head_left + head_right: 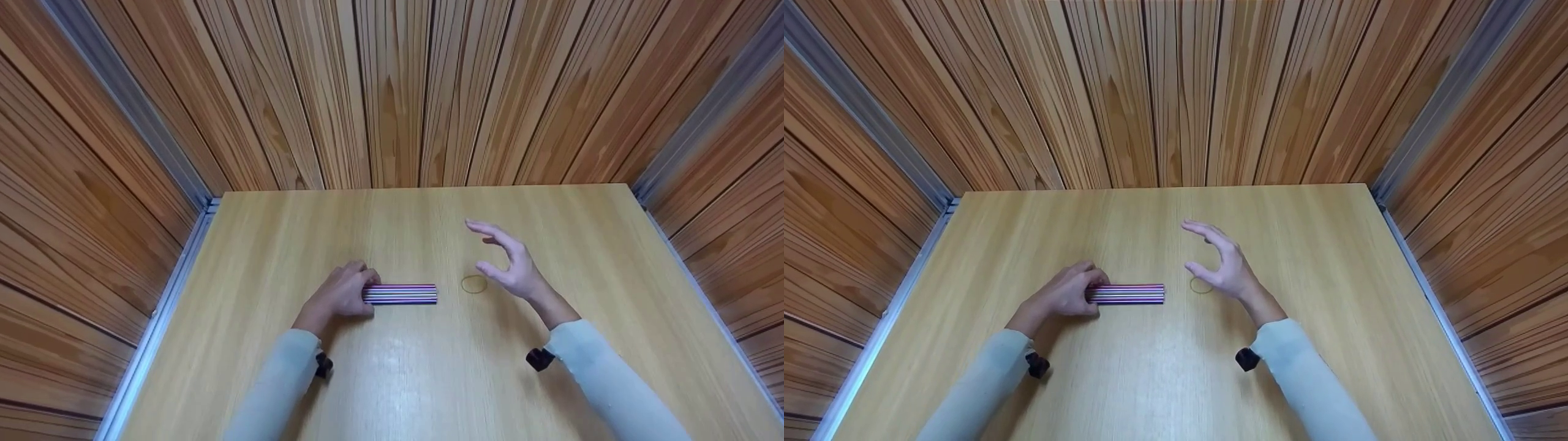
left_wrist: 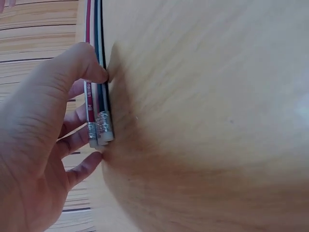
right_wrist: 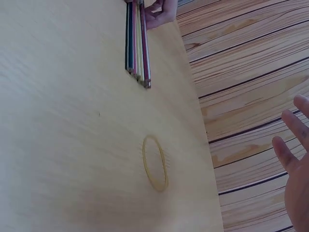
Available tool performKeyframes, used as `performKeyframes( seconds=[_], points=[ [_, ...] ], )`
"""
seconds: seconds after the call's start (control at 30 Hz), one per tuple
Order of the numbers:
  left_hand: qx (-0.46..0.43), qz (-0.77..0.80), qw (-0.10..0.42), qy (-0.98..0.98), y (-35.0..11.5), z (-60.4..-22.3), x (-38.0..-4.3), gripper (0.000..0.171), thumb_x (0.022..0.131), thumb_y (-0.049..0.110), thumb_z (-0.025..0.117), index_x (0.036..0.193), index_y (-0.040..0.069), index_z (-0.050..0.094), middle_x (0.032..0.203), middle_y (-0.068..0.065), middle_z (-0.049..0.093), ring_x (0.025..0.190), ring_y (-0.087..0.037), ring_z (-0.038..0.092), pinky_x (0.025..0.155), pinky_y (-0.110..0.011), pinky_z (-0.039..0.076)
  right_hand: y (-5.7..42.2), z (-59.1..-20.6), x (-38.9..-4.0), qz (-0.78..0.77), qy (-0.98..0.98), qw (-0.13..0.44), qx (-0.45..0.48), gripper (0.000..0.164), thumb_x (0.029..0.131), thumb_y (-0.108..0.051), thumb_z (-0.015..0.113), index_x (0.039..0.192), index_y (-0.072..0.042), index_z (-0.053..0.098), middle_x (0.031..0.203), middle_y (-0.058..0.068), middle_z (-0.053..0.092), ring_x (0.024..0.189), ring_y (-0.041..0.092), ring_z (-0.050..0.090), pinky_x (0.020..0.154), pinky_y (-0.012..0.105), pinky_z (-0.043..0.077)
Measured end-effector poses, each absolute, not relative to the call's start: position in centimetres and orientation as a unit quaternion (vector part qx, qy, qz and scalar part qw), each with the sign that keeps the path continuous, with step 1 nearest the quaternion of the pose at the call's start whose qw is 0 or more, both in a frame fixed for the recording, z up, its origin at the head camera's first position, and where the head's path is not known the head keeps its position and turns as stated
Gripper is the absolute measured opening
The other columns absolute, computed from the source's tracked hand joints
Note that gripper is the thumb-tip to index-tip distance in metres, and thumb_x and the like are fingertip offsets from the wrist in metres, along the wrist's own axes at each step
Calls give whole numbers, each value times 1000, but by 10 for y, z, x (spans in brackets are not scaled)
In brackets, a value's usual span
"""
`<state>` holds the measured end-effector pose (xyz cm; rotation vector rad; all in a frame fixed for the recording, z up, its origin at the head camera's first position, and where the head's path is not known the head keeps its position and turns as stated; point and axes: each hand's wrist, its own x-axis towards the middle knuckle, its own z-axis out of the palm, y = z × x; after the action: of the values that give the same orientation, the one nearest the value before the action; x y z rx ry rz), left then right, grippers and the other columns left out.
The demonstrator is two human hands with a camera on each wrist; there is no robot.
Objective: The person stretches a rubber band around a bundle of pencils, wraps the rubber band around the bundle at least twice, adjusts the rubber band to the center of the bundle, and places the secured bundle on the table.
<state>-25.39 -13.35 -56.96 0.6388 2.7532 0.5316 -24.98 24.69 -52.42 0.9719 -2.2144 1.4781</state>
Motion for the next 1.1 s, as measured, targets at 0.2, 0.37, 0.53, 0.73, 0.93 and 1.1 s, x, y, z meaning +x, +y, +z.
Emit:
performKeyframes(
  seconds=[0.2,0.37,0.53,0.73,0.93,1.1],
  points=[
    [217,180,147,948,-131,-570,-253,42,91,27,91,128,20,73,115,-3,62,108,-24,55,97,-42,46,232,-519,-243,558,-733,128,367,64,92,0,57,155,9,57,167,-2,62,157,6,54,124,31,45],
    [230,177,129,948,-130,-570,-253,35,90,24,89,121,16,73,109,-4,62,100,-23,55,89,-39,46,221,-517,-240,608,-705,100,352,59,100,1,42,157,9,55,165,-3,64,155,8,56,121,27,47],
    [233,174,131,948,-129,-568,-254,34,90,23,89,118,14,72,104,-4,63,94,-21,55,84,-36,45,214,-520,-238,624,-704,73,333,56,104,-1,40,156,17,49,165,-3,65,154,5,58,119,25,48],
    [227,172,145,947,-129,-568,-255,37,89,24,90,120,12,73,105,-4,64,94,-21,57,86,-37,48,211,-530,-235,624,-714,46,314,54,107,-2,41,158,14,50,164,-11,63,154,0,55,119,23,47],
    [220,168,149,949,-127,-569,-255,36,90,23,89,118,9,73,105,-5,63,94,-21,56,85,-36,48,211,-538,-232,622,-721,40,303,52,109,-2,41,158,12,51,164,-11,62,153,-1,55,118,22,47],
    [202,173,155,951,-127,-569,-254,37,91,25,91,120,10,72,105,-5,66,95,-22,59,87,-37,50,211,-542,-232,626,-720,35,297,52,110,-3,40,159,12,50,165,-10,62,153,0,56,119,22,47]
  ],
)
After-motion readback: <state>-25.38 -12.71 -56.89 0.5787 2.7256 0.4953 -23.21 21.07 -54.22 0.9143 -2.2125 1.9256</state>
